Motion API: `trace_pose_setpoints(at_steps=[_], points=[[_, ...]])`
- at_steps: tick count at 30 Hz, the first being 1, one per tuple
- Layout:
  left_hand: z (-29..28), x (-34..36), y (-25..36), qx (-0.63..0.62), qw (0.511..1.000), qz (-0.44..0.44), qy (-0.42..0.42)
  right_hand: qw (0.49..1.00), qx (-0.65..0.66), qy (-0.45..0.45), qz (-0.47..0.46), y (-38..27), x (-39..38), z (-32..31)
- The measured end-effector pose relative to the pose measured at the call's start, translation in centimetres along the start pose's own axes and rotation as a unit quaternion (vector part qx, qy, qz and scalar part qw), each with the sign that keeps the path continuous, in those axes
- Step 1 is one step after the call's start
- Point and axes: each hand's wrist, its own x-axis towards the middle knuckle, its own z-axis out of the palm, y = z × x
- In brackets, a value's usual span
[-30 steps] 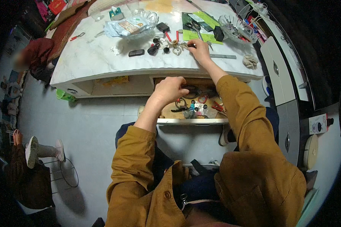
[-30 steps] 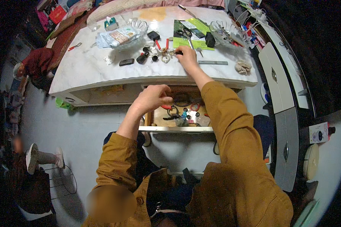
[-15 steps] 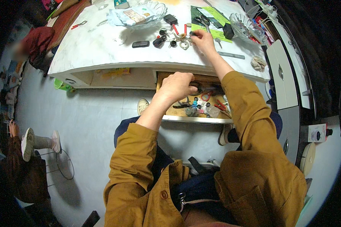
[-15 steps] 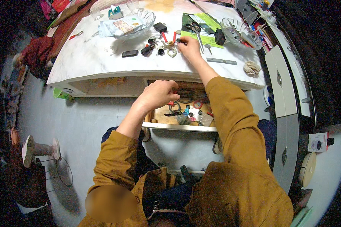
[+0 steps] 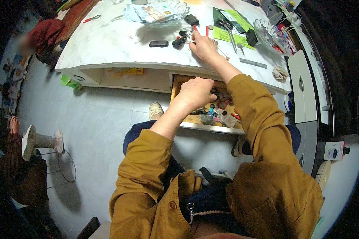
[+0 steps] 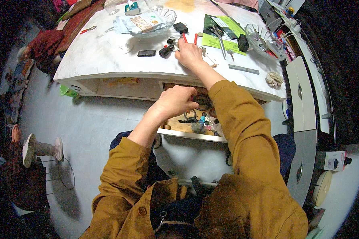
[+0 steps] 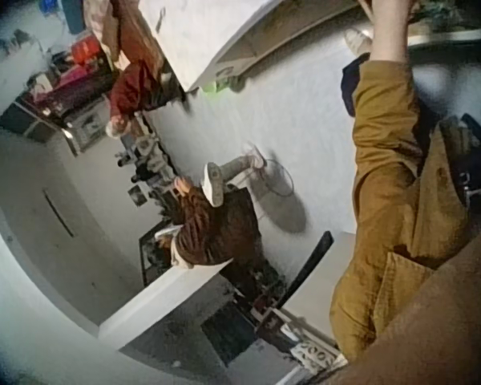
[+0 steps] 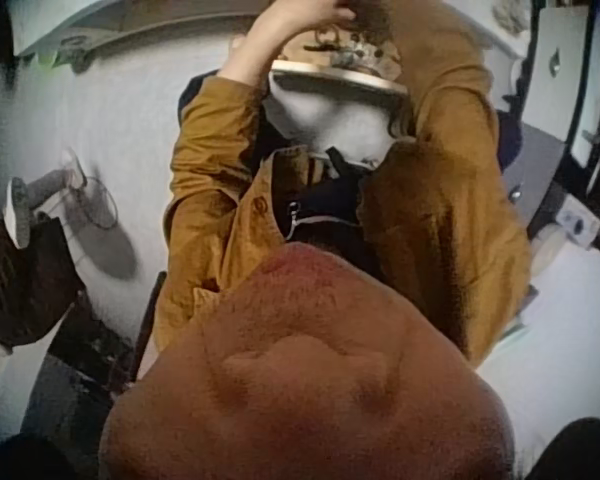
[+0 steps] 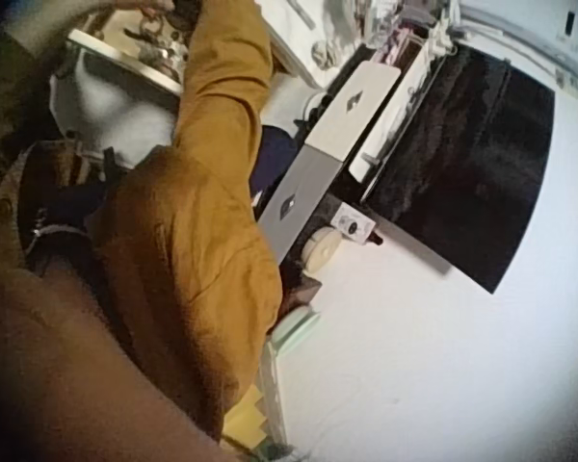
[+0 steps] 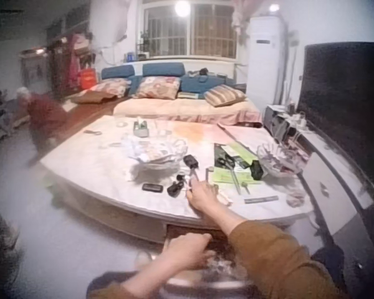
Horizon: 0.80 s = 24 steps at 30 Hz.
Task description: The person sits on the floor and organizes various small items from a cluttered low table into a drawer. They handle a plastic bag, a roll of tape, pliers, scissors, keys, and other miscellaneous tools, placing them one by one into the open drawer.
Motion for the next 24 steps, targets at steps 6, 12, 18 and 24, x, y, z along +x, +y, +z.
trace_pose_setpoints(at_steps=[6, 12, 18, 24], points=[[-0.4, -0.1, 0.1, -0.015, 1.000, 0.004, 0.003, 0.996, -0.074, -0.032, -0.041, 0.3, 0.3, 0.6], [-0.4, -0.7, -0.3, -0.032, 0.999, -0.010, 0.010, 0.729, 0.601, -0.096, 0.314, 0.6, 1.9, -1.8], [-0.3, -1.1, -1.1, -0.026, 0.999, 0.005, 0.040, 0.918, 0.374, -0.066, 0.117, -0.8, 2.9, 0.4], [-0.9, -1.5, -1.3, -0.032, 0.999, 0.001, 0.033, 0.994, -0.052, -0.063, -0.079, -2.9, 3.0, 2.6]])
